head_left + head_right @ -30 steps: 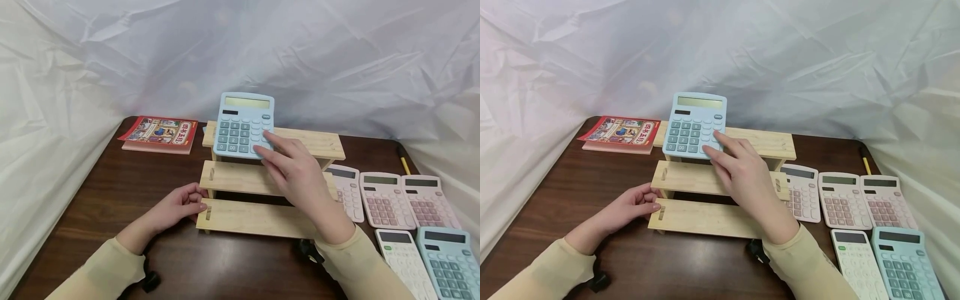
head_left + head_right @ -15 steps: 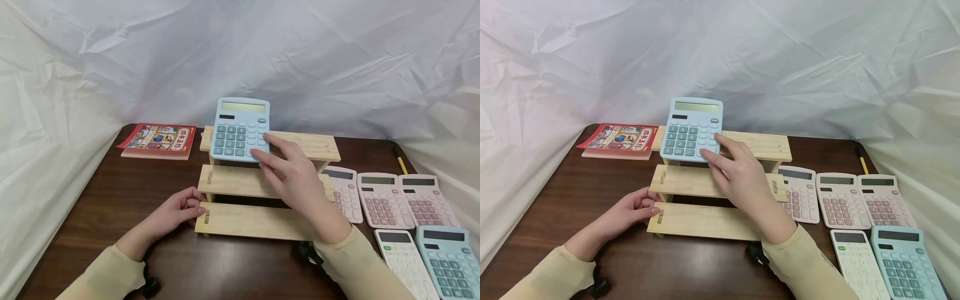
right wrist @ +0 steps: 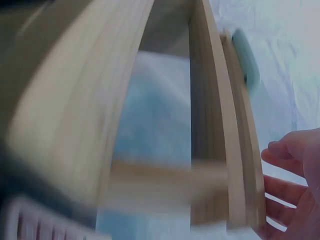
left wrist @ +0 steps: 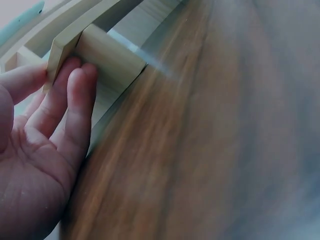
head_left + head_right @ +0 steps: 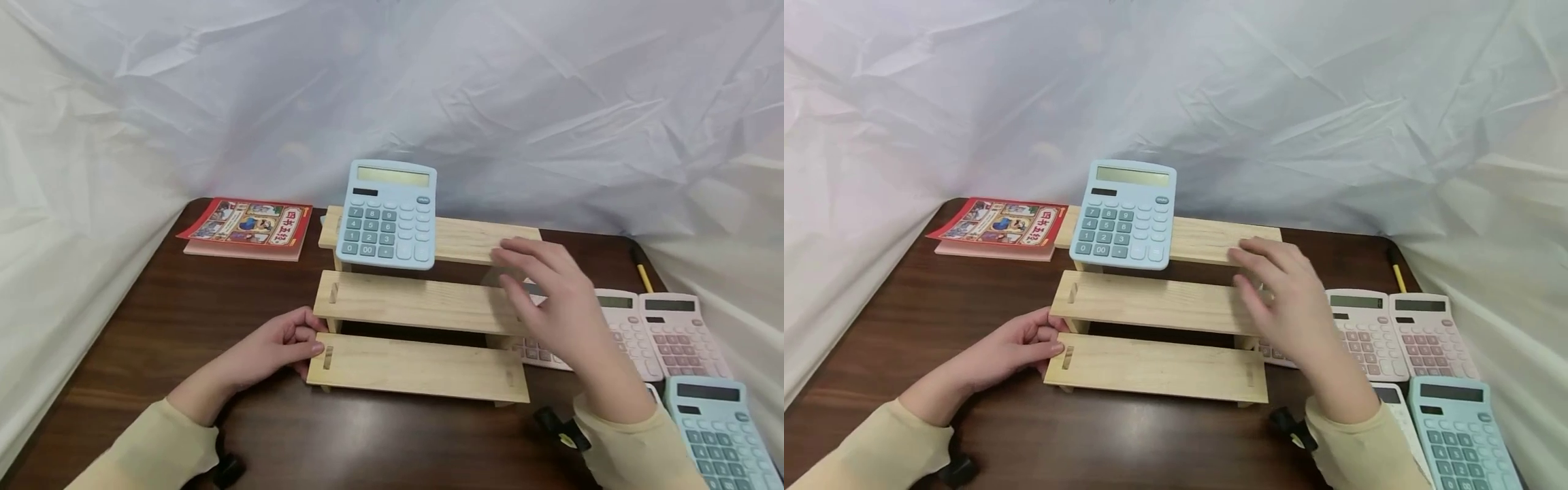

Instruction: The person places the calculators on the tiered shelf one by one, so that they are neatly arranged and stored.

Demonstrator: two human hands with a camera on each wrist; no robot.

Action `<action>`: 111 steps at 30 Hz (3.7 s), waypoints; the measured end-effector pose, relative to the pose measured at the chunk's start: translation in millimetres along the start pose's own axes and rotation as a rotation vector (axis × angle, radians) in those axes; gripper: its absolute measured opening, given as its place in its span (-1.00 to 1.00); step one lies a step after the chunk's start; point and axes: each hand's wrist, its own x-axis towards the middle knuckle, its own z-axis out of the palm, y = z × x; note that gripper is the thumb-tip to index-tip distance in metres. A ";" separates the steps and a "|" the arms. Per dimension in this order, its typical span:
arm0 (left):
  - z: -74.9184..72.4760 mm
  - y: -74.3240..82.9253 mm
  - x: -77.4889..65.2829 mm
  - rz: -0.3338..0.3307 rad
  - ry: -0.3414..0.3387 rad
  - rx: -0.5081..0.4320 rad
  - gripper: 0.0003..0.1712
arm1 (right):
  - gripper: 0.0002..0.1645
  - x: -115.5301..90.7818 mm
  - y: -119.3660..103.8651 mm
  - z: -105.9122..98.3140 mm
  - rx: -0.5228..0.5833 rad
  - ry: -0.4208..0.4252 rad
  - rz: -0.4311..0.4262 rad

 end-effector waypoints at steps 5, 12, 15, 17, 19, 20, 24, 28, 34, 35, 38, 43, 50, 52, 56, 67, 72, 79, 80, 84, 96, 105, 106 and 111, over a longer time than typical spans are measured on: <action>-13.5 6.1 0.5 -0.107 -0.120 -0.101 -0.55 | -0.57 -13.9 15.1 -11.2 -0.019 -0.013 0.078; -14.7 9.0 4.5 -0.124 -0.156 -0.133 -0.52 | -0.36 -21.9 26.4 -13.3 0.004 -0.047 0.106; -12.0 9.4 8.0 -0.114 -0.137 -0.101 -0.52 | -0.28 -25.2 32.4 -15.3 0.004 -0.046 0.139; -10.4 9.3 9.8 -0.112 -0.122 -0.087 -0.52 | -0.24 -27.7 35.3 -17.2 -0.005 -0.060 0.165; -9.6 9.1 11.0 -0.114 -0.112 -0.077 -0.52 | -0.20 -29.8 38.4 -19.0 -0.022 -0.084 0.195; -9.5 8.7 11.5 -0.115 -0.110 -0.076 -0.52 | -0.16 -30.8 40.2 -19.5 -0.035 -0.099 0.214; -10.0 9.2 11.7 -0.108 -0.125 -0.077 -0.51 | -0.08 -34.4 48.4 -21.9 -0.065 -0.251 0.396; -11.0 9.4 10.4 -0.101 -0.124 -0.089 -0.51 | -0.01 -36.8 59.7 -18.6 -0.144 -0.432 0.606; -11.3 5.0 6.3 -0.096 -0.117 -0.120 -0.53 | 0.03 -45.6 77.2 -1.5 -0.272 -0.597 0.685; -11.3 4.8 6.3 -0.091 -0.116 -0.127 -0.53 | 0.03 -47.3 78.6 1.4 -0.284 -0.628 0.684; -11.5 4.3 5.7 -0.084 -0.117 -0.137 -0.54 | 0.05 -51.8 80.0 8.9 -0.302 -0.702 0.677; -11.2 4.4 5.7 -0.080 -0.126 -0.135 -0.54 | 0.10 -54.7 75.0 15.5 -0.328 -0.723 0.657; -11.8 4.6 6.4 -0.081 -0.124 -0.125 -0.55 | 0.08 -57.1 71.1 19.6 -0.327 -0.724 0.556; -12.1 4.5 6.3 -0.081 -0.122 -0.118 -0.55 | 0.10 -57.9 70.6 20.6 -0.308 -0.723 0.531; -12.6 5.7 7.8 -0.077 -0.106 -0.114 -0.53 | 0.15 -57.6 70.2 21.8 -0.264 -0.717 0.515; -12.1 9.0 6.7 -0.073 -0.112 -0.104 -0.54 | 0.16 -56.2 68.9 27.7 -0.234 -0.746 0.602; -11.4 6.8 6.8 -0.075 -0.118 -0.108 -0.55 | 0.15 -57.0 71.5 27.3 -0.187 -0.717 0.591; -10.5 5.4 6.6 -0.066 -0.125 -0.123 -0.55 | 0.30 -53.0 80.8 19.7 -0.025 -0.636 0.665; -10.3 4.9 6.4 -0.067 -0.127 -0.125 -0.55 | 0.32 -52.7 82.0 19.0 -0.008 -0.625 0.688; -10.6 3.7 6.1 -0.069 -0.121 -0.128 -0.55 | 0.29 -51.3 86.3 16.3 0.025 -0.564 0.693; -12.7 4.3 7.4 -0.072 -0.118 -0.113 -0.54 | 0.21 -43.6 85.7 -6.0 0.016 -0.346 0.708; -13.5 6.0 7.3 -0.067 -0.118 -0.115 -0.54 | 0.30 -36.2 78.9 -17.1 0.079 -0.106 0.726; -13.6 5.8 7.1 -0.070 -0.120 -0.115 -0.55 | 0.30 -35.9 78.0 -18.5 0.085 -0.084 0.728; -13.1 4.2 8.4 -0.064 -0.121 -0.107 -0.54 | 0.29 -32.8 66.2 -27.6 0.101 -0.031 0.727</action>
